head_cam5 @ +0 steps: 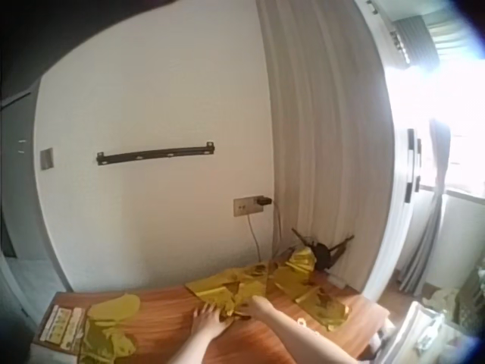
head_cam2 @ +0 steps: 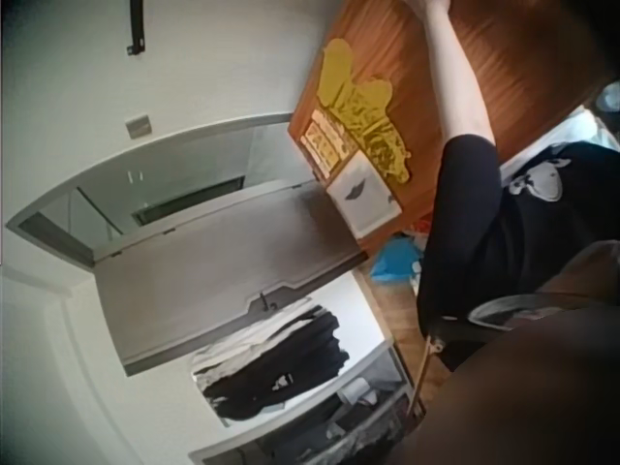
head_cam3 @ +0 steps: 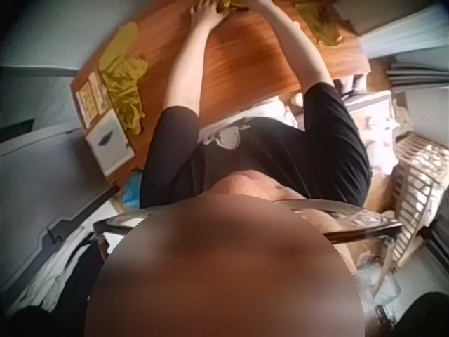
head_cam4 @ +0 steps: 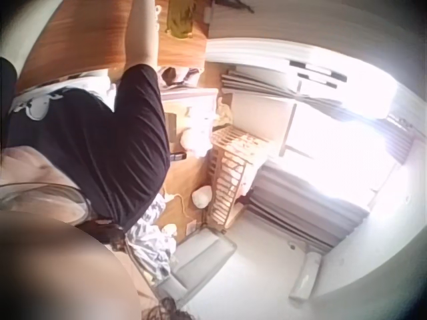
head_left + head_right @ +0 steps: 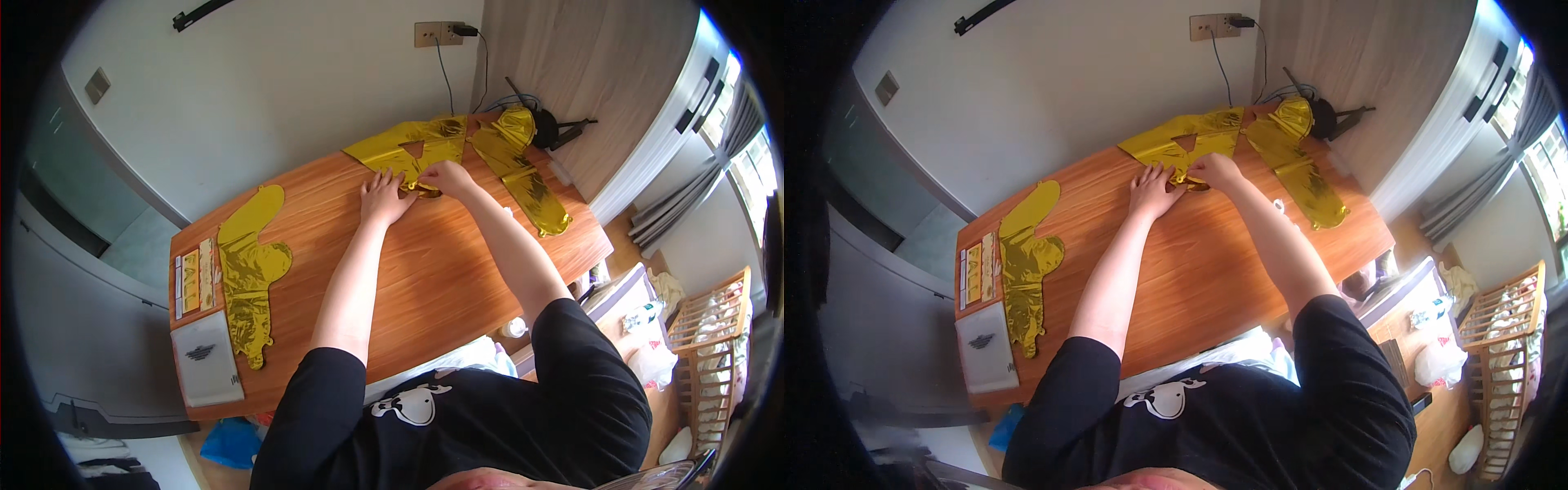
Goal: Folding deflated gold foil balloons at a table.
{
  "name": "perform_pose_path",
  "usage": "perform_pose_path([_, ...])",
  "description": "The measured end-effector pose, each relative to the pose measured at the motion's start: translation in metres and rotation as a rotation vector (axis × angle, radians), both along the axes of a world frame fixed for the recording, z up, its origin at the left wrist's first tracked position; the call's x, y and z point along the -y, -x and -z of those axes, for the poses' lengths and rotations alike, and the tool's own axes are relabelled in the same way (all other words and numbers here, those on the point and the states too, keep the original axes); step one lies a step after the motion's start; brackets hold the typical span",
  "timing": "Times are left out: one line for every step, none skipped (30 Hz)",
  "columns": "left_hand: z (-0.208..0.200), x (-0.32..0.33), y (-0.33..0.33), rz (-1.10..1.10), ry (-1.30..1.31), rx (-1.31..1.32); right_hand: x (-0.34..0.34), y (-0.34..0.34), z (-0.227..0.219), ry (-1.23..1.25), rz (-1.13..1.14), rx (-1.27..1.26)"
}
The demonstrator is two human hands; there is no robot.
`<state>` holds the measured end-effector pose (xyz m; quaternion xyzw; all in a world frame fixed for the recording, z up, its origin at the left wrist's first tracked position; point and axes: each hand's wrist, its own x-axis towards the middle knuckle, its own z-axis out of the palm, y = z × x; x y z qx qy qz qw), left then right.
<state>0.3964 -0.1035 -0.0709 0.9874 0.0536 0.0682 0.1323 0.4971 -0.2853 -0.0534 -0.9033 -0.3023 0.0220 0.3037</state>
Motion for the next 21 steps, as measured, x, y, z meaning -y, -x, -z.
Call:
perform_pose_path([0.001, 0.0, 0.0, 0.002, 0.013, 0.014, -0.001, -0.001, -0.003, 0.001, -0.002, -0.002])
perform_pose_path([0.002, 0.001, 0.0, 0.002, 0.013, 0.012, 0.0, -0.002, -0.007, 0.034, -0.006, -0.022])
perform_pose_path([0.005, -0.002, 0.001, -0.001, 0.013, 0.037, -0.003, 0.0, -0.01, 0.066, -0.016, -0.041])
perform_pose_path([0.008, -0.005, 0.001, -0.003, 0.013, 0.062, -0.005, 0.002, -0.013, 0.064, -0.021, -0.042])
perform_pose_path([0.01, -0.009, 0.001, -0.008, 0.011, 0.061, -0.006, 0.006, -0.014, 0.076, -0.068, -0.036])
perform_pose_path([0.01, -0.01, 0.0, -0.015, 0.044, 0.065, -0.004, 0.008, -0.014, 0.09, -0.112, -0.031])
perform_pose_path([0.011, -0.011, 0.0, -0.023, 0.077, 0.068, -0.002, 0.01, -0.013, 0.09, -0.114, -0.033])
perform_pose_path([0.011, -0.012, 0.001, -0.025, 0.076, 0.066, 0.0, 0.013, -0.012, 0.088, -0.203, 0.018])
perform_pose_path([0.01, -0.008, 0.0, -0.024, 0.075, 0.069, 0.007, 0.012, -0.011, 0.088, -0.28, 0.071])
perform_pose_path([0.008, -0.005, 0.0, -0.024, 0.073, 0.071, 0.01, 0.011, -0.009, 0.09, -0.272, 0.071])
perform_pose_path([0.006, -0.002, -0.001, -0.017, 0.074, 0.071, 0.01, 0.01, -0.007, 0.102, -0.242, 0.104])
perform_pose_path([0.005, -0.003, -0.001, -0.026, 0.068, 0.074, 0.006, 0.011, -0.007, 0.112, -0.219, 0.137])
perform_pose_path([0.005, -0.004, -0.001, -0.036, 0.063, 0.077, 0.003, 0.012, -0.007, 0.11, -0.22, 0.137])
perform_pose_path([0.004, -0.005, 0.0, -0.038, 0.061, 0.076, -0.001, 0.013, -0.007, 0.122, -0.17, 0.12])
perform_pose_path([0.003, -0.004, 0.0, -0.028, 0.05, 0.057, -0.001, 0.012, -0.007, 0.135, -0.116, 0.104])
perform_pose_path([0.002, -0.004, 0.0, -0.018, 0.039, 0.038, -0.001, 0.012, -0.006, 0.133, -0.116, 0.105])
perform_pose_path([0.001, -0.003, 0.0, -0.018, 0.038, 0.039, -0.002, 0.011, -0.005, 0.1, -0.087, 0.099])
perform_pose_path([0.002, -0.003, 0.001, -0.033, 0.033, 0.066, -0.004, 0.011, -0.006, 0.064, -0.062, 0.095])
perform_pose_path([0.003, -0.004, 0.001, -0.049, 0.028, 0.092, -0.007, 0.009, -0.007, 0.06, -0.067, 0.098])
perform_pose_path([0.003, -0.006, 0.002, -0.055, 0.024, 0.095, -0.011, 0.008, -0.007, 0.023, -0.046, 0.094])
perform_pose_path([0.004, -0.006, 0.001, -0.049, 0.018, 0.101, -0.012, 0.005, -0.007, -0.013, -0.021, 0.09])
